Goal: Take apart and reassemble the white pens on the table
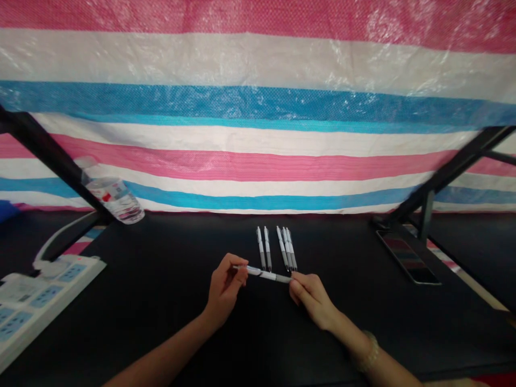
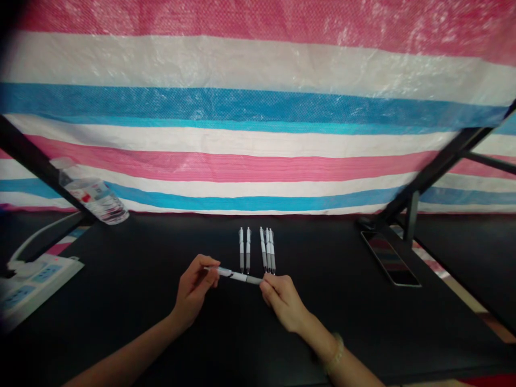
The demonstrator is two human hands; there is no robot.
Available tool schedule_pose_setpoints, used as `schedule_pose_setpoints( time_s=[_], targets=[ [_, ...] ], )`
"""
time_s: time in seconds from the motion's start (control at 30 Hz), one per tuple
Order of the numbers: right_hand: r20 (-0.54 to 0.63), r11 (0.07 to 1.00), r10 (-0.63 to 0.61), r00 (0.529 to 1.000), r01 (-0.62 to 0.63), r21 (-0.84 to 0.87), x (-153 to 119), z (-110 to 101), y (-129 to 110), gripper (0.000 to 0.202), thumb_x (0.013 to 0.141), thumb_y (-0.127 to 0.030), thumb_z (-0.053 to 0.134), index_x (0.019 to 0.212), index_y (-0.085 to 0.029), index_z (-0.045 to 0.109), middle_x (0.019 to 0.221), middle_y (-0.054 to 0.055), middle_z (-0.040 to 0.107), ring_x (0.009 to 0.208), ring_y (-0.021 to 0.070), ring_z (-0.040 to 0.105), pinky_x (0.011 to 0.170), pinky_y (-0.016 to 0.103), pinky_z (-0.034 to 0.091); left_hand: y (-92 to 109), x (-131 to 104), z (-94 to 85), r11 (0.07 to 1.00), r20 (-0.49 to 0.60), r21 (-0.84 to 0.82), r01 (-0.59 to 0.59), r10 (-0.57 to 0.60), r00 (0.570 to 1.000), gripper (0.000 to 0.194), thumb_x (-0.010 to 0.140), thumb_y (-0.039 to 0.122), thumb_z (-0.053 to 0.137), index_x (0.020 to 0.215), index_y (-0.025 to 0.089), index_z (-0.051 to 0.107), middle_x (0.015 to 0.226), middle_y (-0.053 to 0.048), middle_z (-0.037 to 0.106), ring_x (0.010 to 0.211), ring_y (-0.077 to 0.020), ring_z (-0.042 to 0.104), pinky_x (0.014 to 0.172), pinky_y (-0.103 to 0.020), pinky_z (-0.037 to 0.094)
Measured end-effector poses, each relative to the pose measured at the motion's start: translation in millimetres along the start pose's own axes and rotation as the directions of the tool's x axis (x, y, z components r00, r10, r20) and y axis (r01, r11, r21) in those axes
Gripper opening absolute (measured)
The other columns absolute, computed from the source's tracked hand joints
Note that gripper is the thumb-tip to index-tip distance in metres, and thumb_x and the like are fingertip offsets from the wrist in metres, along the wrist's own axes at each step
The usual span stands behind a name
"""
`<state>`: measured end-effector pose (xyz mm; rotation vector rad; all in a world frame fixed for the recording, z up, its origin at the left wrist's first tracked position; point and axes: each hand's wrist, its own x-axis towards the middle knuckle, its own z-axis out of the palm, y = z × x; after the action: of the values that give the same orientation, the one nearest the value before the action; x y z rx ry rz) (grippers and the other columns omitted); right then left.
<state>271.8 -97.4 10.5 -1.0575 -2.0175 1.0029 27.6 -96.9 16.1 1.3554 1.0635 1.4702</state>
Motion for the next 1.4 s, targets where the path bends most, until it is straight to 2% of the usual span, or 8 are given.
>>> schedule_pose_setpoints(
  time_s=[0.07, 0.17, 0.37, 0.47, 0.6, 0.8, 0.97, 1.4],
  targets=[
    [0.001, 1.0, 0.024, 1.0, -0.024, 0.019, 1.1, -0.3, -0.7, 0.056, 0.105, -0.052, 0.028, 0.062, -0.02, 0.045, 0.056, -0.003, 0.047, 0.052, 0.0113, 0.044, 0.054, 0.024, 0.033, 1.1, 1.8, 1.5, 1.0, 0.004, -0.009, 0.002, -0.002, 1.0, 0.015, 0.088, 0.032, 0.068, 0.093, 0.017, 0.067, 0.068, 0.003, 0.058, 0.056, -0.0116, 0.055, 0.054, -0.023, 0.044],
    [0.012, 0.998, 0.051, 0.999, -0.051, 0.028, 3.3, 1.2, -4.3, 0.051, 0.105, -0.048, 0.032, 0.067, -0.019, 0.049, 0.059, -0.003, 0.048, 0.055, 0.0113, 0.046, 0.055, 0.024, 0.033, 1.9, 4.5, 7.4, 0.984, 0.037, -0.125, 0.125, -0.122, 0.992, 0.015, 0.084, 0.029, 0.074, 0.092, 0.018, 0.067, 0.069, 0.003, 0.059, 0.06, -0.0108, 0.055, 0.058, -0.022, 0.044],
    [0.134, 0.988, 0.053, 0.99, -0.032, -0.151, 7.1, 9.8, -12.1, 0.037, 0.103, -0.041, 0.043, 0.074, -0.019, 0.051, 0.063, -0.005, 0.046, 0.055, 0.0108, 0.044, 0.056, 0.025, 0.029, -2.3, 10.5, 16.5, 0.888, 0.085, -0.365, 0.281, -0.268, 0.96, 0.023, 0.076, 0.032, 0.082, 0.087, 0.015, 0.071, 0.086, -0.004, 0.07, 0.085, -0.0182, 0.067, 0.08, -0.029, 0.052],
    [0.152, 0.991, 0.058, 0.987, -0.038, -0.128, 8.3, 10.7, -15.5, 0.031, 0.103, -0.038, 0.042, 0.085, -0.019, 0.058, 0.069, -0.003, 0.054, 0.061, 0.0125, 0.052, 0.06, 0.025, 0.034, -2.6, 14.7, 13.4, 0.903, 0.072, -0.336, 0.267, -0.258, 0.964, 0.033, 0.08, 0.031, 0.079, 0.107, 0.017, 0.068, 0.085, -0.003, 0.07, 0.081, -0.0186, 0.07, 0.078, -0.031, 0.055],
    [0.129, 0.995, 0.058, 0.99, -0.046, -0.087, 8.3, 8.2, -19.2, 0.032, 0.104, -0.037, 0.037, 0.095, -0.018, 0.062, 0.073, -0.001, 0.059, 0.066, 0.0143, 0.058, 0.065, 0.025, 0.038, -0.7, 17.7, 9.6, 0.927, 0.087, -0.246, 0.283, -0.269, 0.959, 0.073, 0.081, 0.028, 0.077, 0.144, 0.027, 0.04, 0.082, 0.004, 0.066, 0.067, -0.0162, 0.07, 0.067, -0.031, 0.059],
    [0.123, 0.995, 0.043, 0.991, -0.031, -0.094, 7.3, 7.0, -19.0, 0.03, 0.104, -0.036, 0.039, 0.095, -0.019, 0.062, 0.074, -0.002, 0.059, 0.065, 0.0134, 0.057, 0.064, 0.025, 0.038, -4.6, 17.1, 10.1, 0.936, 0.154, -0.187, 0.298, -0.271, 0.95, 0.053, 0.08, 0.029, 0.077, 0.125, 0.023, 0.051, 0.079, 0.004, 0.064, 0.069, -0.0192, 0.072, 0.064, -0.033, 0.061],
    [0.127, 0.993, 0.038, 0.991, -0.024, -0.115, 7.2, 7.5, -17.5, 0.031, 0.104, -0.036, 0.039, 0.093, -0.019, 0.062, 0.075, -0.001, 0.061, 0.067, 0.0142, 0.059, 0.065, 0.025, 0.038, -5.2, 17.3, 10.2, 0.943, 0.128, -0.166, 0.287, -0.268, 0.955, 0.061, 0.082, 0.028, 0.074, 0.135, 0.024, 0.046, 0.08, 0.004, 0.064, 0.068, -0.0169, 0.071, 0.066, -0.032, 0.061],
    [0.144, 0.992, 0.026, 0.989, -0.007, -0.129, 6.6, 7.6, -18.6, 0.03, 0.105, -0.034, 0.039, 0.092, -0.019, 0.061, 0.074, 0.0, 0.06, 0.067, 0.0142, 0.059, 0.065, 0.025, 0.039, 0.8, 17.1, 10.4, 0.939, 0.121, -0.135, 0.315, -0.3, 0.946, 0.052, 0.079, 0.029, 0.076, 0.125, 0.023, 0.052, 0.079, 0.004, 0.065, 0.066, -0.0188, 0.072, 0.063, -0.032, 0.06]
  ],
)
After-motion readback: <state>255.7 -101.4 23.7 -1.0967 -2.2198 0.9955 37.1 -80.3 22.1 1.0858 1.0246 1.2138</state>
